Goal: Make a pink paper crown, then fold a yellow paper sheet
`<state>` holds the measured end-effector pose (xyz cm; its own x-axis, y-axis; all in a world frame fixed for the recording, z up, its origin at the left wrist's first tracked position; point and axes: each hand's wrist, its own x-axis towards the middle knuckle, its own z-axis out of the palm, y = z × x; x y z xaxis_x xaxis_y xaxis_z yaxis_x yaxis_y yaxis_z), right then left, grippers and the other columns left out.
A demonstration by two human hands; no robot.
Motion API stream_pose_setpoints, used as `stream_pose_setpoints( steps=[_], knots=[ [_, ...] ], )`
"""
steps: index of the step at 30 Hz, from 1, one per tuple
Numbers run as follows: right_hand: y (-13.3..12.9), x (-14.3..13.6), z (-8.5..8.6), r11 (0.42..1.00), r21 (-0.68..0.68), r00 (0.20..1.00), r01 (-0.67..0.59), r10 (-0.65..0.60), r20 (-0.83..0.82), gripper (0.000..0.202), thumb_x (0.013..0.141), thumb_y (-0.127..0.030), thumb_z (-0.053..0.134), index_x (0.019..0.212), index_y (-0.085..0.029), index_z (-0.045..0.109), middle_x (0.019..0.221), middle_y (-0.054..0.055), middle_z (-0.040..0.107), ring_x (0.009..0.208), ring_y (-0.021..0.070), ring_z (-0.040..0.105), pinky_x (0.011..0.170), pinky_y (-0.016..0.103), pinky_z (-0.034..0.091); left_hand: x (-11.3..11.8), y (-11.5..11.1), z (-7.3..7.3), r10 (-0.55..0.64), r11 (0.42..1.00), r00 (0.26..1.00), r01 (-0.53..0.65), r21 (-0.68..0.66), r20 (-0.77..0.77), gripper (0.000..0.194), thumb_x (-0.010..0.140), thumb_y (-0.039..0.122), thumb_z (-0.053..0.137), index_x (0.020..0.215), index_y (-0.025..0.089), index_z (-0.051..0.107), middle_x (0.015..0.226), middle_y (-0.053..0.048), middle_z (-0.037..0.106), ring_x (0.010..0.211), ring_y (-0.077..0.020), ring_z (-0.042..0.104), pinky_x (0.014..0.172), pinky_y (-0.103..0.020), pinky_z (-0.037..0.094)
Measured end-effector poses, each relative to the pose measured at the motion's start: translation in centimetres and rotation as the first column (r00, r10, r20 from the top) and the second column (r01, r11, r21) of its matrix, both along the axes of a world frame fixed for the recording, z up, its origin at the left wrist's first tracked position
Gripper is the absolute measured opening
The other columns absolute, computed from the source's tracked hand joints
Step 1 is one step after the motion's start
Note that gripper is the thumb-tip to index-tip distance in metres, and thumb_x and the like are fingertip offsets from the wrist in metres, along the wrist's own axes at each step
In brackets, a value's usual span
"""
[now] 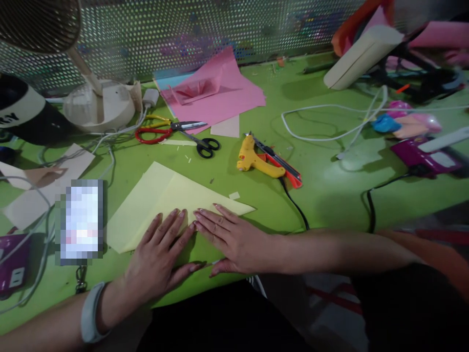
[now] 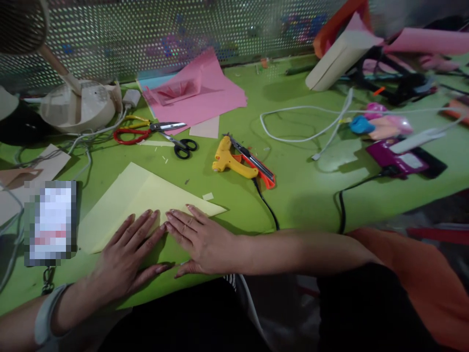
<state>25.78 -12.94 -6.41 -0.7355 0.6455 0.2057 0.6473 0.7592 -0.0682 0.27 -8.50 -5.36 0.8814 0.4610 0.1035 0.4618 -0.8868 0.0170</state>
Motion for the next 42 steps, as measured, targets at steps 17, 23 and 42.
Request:
stream_pose_setpoints(
  steps=[17, 23, 42],
  knots=[
    [0.0, 0.0, 0.0, 1.0, 0.006, 1.0, -0.012, 0.012, 0.017, 0.088, 0.097, -0.067, 0.028, 0.142, 0.006, 0.045, 0.15, 0.029, 0.042, 0.144, 0.0391, 0.035, 0.115, 0.062, 0.03, 0.3, -0.1, 0.3, 0.003, 1.0, 1.0, -0.003, -0.009, 0.003, 0.075, 0.093, 0.063, 0.047, 0.151, 0.017, 0.037, 0.157, -0.016, 0.038, 0.147, -0.0324, 0.032, 0.121, -0.049, 0.019],
    [-0.1, 0.0, -0.1, 1.0, 0.019, 1.0, -0.008, 0.008, 0.004, 0.089, 0.097, -0.068, 0.03, 0.141, 0.007, 0.046, 0.149, 0.029, 0.043, 0.143, 0.0396, 0.037, 0.114, 0.062, 0.031, 0.2, -0.2, 0.2, -0.002, 1.0, 1.0, 0.002, -0.004, 0.017, 0.078, 0.093, 0.064, 0.047, 0.153, 0.015, 0.035, 0.158, -0.017, 0.037, 0.148, -0.033, 0.03, 0.122, -0.048, 0.016],
    [-2.2, 4.3, -0.8, 0.997, 0.022, 0.995, 0.078, -0.079, 0.061, 0.102, 0.093, -0.071, 0.038, 0.158, -0.004, -0.004, 0.154, 0.025, 0.038, 0.144, 0.034, 0.037, 0.113, 0.054, 0.034, -5.4, -2.3, 1.6, 0.088, 0.993, 0.993, -0.094, -0.077, -0.078, 0.091, 0.093, 0.071, 0.038, 0.159, 0.013, 0.014, 0.16, -0.017, 0.031, 0.149, -0.0298, 0.029, 0.122, -0.046, 0.021]
  ],
)
